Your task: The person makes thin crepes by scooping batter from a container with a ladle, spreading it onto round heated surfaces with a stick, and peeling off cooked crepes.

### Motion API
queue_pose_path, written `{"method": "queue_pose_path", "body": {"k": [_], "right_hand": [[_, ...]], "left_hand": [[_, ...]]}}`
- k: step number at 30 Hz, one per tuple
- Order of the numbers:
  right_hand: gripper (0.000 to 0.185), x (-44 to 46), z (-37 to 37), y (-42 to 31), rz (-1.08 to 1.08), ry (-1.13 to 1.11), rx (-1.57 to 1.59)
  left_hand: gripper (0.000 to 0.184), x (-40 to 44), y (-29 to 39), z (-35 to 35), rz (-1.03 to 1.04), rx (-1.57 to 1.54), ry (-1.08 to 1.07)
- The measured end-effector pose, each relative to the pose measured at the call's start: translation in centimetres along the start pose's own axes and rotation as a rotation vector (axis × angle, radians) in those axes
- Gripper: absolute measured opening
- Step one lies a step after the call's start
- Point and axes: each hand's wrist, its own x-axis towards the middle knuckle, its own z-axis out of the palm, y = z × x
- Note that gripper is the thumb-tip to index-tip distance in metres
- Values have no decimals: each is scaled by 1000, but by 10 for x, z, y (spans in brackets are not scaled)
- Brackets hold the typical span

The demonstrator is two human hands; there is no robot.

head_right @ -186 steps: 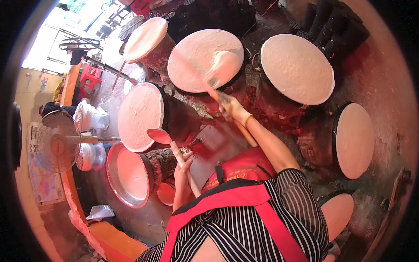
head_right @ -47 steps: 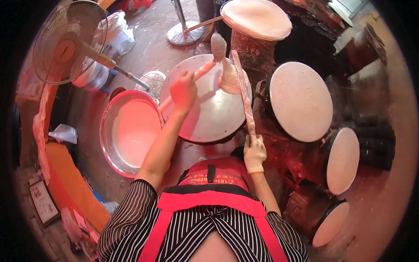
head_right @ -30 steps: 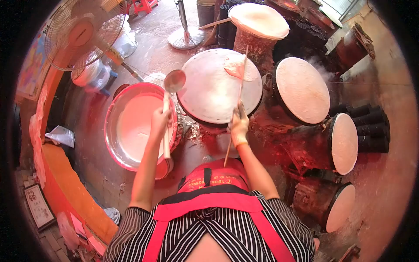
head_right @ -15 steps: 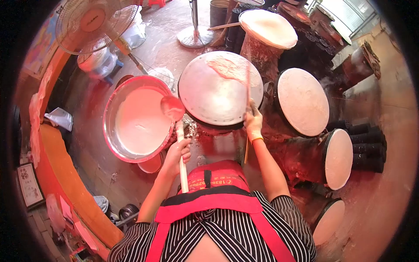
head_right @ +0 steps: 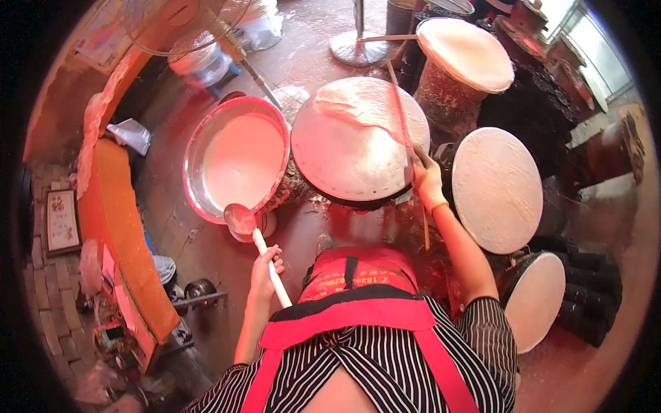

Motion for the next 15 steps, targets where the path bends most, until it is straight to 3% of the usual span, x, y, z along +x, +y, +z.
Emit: {"method": "queue_pose_path", "body": {"k": [1,3,4,7,9,11,14,15], "right_hand": [[37,20,7,2,-91,-52,-181],[37,27,20,-5,118,-349,-254],[37,9,32,-23,67,-361,-156],[37,-12,8,-46,13,-562,-323],[38,-9,-36,-53,188,-736,-240],[37,19,-65,-50,246,-707,-318],[37,56,-44,-43,102,-393,-286],[38,60,-33,-49,118,-355,-112]], "left_hand": [[11,-5,-9,1,-7,-26,33],[11,-16,-27,2,-8,-56,64],[11,-20,-35,2,-34,-107,75],[16,-36,-51,6,-89,-157,190],[18,-41,-59,4,-98,-185,233],[20,-47,-59,6,-91,-199,265],[22,-56,-58,12,-62,-214,279],[23,-60,-58,14,-37,-226,263]]}}
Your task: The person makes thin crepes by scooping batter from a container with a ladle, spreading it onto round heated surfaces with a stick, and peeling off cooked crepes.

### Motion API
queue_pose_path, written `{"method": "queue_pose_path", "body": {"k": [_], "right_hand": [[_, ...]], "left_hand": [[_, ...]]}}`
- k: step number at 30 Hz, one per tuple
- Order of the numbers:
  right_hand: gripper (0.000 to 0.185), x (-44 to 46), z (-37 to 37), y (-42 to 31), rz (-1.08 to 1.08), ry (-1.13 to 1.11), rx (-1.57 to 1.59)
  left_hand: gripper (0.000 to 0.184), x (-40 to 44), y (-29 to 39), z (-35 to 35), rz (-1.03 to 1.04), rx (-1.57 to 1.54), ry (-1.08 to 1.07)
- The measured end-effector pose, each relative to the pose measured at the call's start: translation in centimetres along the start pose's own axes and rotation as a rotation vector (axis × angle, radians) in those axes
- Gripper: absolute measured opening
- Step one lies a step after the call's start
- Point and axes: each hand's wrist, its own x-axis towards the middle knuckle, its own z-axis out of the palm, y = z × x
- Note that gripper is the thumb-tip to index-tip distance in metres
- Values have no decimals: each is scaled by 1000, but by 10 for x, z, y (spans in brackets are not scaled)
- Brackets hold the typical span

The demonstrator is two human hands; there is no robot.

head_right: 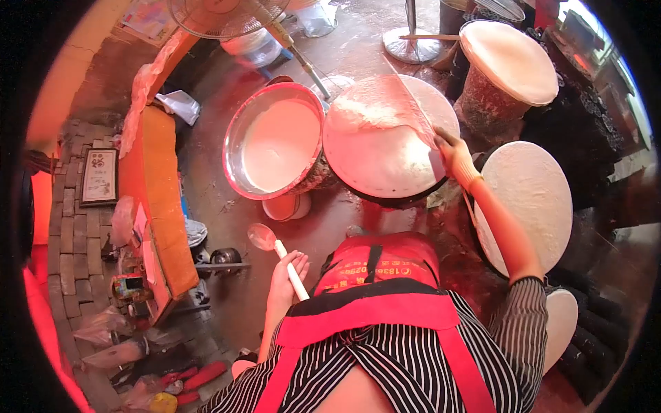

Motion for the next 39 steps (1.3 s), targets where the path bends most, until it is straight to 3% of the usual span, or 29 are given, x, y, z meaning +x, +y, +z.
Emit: {"method": "queue_pose_path", "body": {"k": [2,3,7,8,10,11,12,15,16,17,18,20,21,23,24,27,28,31,32,34,35,37,39], "right_hand": [[37,28,6,10,-54,-136,-182],[37,32,1,23,22,-322,-139],[40,-16,-27,-21,109,-538,-289],[38,-10,-34,-26,120,-438,-450],[36,27,-36,-3,66,-401,-281],[36,41,-20,9,-121,-267,-266],[39,39,-7,5,-140,-242,-236],[40,-16,-7,5,78,-470,-207],[38,-32,-13,27,56,-464,-260],[35,-30,-23,81,-220,-441,-292],[36,-66,-30,68,7,-445,-169],[35,-106,-37,56,71,-361,-109],[37,-113,-29,62,36,-206,-1],[39,-98,-6,93,-91,118,251],[38,-89,13,90,-166,248,156],[38,-138,45,105,59,-32,97],[38,-176,64,81,36,-63,-51],[39,-241,98,121,-10,-6,-25],[40,-255,108,145,15,77,46],[43,-253,157,198,-201,281,294],[44,-238,190,219,-221,248,629],[46,-216,295,129,-221,272,639],[50,-143,365,111,-174,302,607]], "left_hand": [[24,-7,0,0,14,-1,19],[24,-11,-2,-1,25,-14,34],[22,-30,-9,-3,42,-10,66],[22,-34,-11,-4,45,-5,77],[20,-41,-15,-7,22,3,74],[19,-43,-15,-8,20,4,73],[19,-44,-14,-7,13,19,77],[22,-39,-6,-7,13,79,65],[22,-37,0,-3,14,96,53],[24,-35,6,1,12,145,60],[25,-32,13,5,10,195,68],[26,-22,27,13,-13,263,21],[27,-16,34,14,-33,316,-13],[23,1,49,13,-51,396,-125],[21,6,57,15,-59,425,-163],[16,34,84,8,-45,551,-320],[16,44,93,6,-56,557,-343],[12,65,124,-14,-37,645,-444],[12,76,133,-22,-47,635,-460],[25,97,152,-53,-59,651,-459],[17,100,159,-67,-65,647,-454],[20,107,173,-99,-68,594,-430],[29,104,185,-133,-37,540,-368]]}}
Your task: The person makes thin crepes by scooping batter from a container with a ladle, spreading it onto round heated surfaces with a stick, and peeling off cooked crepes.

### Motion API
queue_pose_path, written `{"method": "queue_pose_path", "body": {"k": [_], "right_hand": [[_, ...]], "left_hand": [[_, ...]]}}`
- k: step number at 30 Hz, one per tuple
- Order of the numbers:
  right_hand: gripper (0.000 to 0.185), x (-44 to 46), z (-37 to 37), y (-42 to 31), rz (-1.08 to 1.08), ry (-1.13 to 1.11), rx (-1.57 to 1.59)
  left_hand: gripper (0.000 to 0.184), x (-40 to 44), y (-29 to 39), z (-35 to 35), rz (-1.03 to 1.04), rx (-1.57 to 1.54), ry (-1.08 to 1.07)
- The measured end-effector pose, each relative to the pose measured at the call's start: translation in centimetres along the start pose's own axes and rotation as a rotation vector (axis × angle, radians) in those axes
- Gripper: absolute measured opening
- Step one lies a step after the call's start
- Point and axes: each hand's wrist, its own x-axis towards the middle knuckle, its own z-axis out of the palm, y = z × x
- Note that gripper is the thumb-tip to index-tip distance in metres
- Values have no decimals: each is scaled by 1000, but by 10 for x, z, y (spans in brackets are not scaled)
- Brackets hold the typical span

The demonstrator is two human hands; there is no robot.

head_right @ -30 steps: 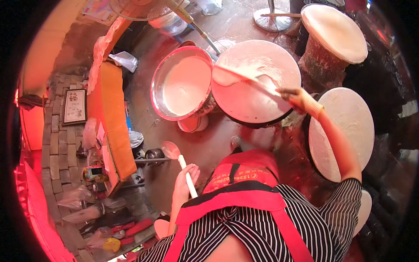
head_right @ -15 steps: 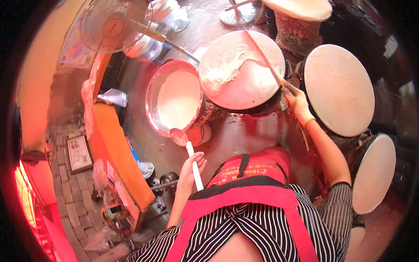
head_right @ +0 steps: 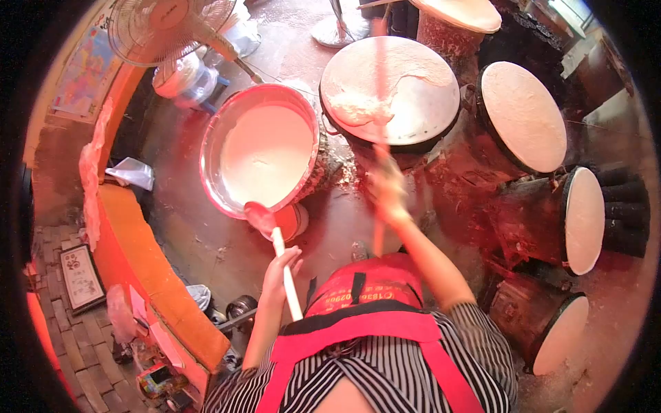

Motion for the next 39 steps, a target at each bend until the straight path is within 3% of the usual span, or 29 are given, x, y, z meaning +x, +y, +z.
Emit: {"method": "queue_pose_path", "body": {"k": [1,2,4,5,6,9,10,11,13,15,17,19,21,23,25,26,27,29,31,33,37,38,39], "right_hand": [[54,37,43,30,-109,90,-127],[57,63,82,29,21,84,-84],[45,159,135,107,-287,244,-218],[38,208,145,144,-131,288,-156],[47,217,161,147,-243,357,-323],[45,132,175,104,-230,441,-277],[42,154,150,159,-341,462,-174],[39,139,126,177,-383,480,-316],[41,74,97,145,-79,184,317],[41,41,77,139,-116,388,-31],[41,9,47,105,5,309,154],[42,-15,38,55,87,404,-69],[40,-11,29,24,35,419,8],[32,18,20,20,38,296,406],[36,17,44,13,79,266,264],[34,10,44,18,172,203,-6],[33,8,22,30,196,39,-152],[31,-18,-25,21,196,-20,-222],[27,-12,-92,13,151,94,-137],[47,-18,-137,-30,286,64,-149],[40,12,-128,-59,217,77,37],[35,15,-118,-55,254,132,-111],[33,11,-121,-59,358,-9,-178]], "left_hand": [[31,-10,-3,-15,5,-2,20],[31,-21,-6,-26,23,16,60],[29,-37,-14,-50,52,28,128],[27,-43,-20,-63,60,24,157],[24,-44,-27,-78,56,28,163],[25,-46,-34,-100,16,9,133],[25,-45,-37,-103,7,-1,128],[27,-42,-38,-103,9,-14,108],[30,-36,-37,-100,10,-34,83],[35,-28,-36,-89,-6,-21,19],[33,-24,-31,-75,-9,-32,-6],[25,-30,-25,-60,42,15,-81],[24,-26,-27,-53,49,-1,-107],[26,-34,-25,-35,107,54,-120],[27,-30,-27,-21,102,69,-132],[27,-30,-28,-11,95,74,-153],[26,-30,-28,-2,89,81,-175],[24,-32,-27,16,91,85,-167],[23,-36,-28,34,100,53,-157],[22,-29,-36,47,92,76,-145],[22,-32,-44,97,99,108,-164],[22,-34,-44,111,94,109,-171],[22,-37,-43,124,88,111,-176]]}}
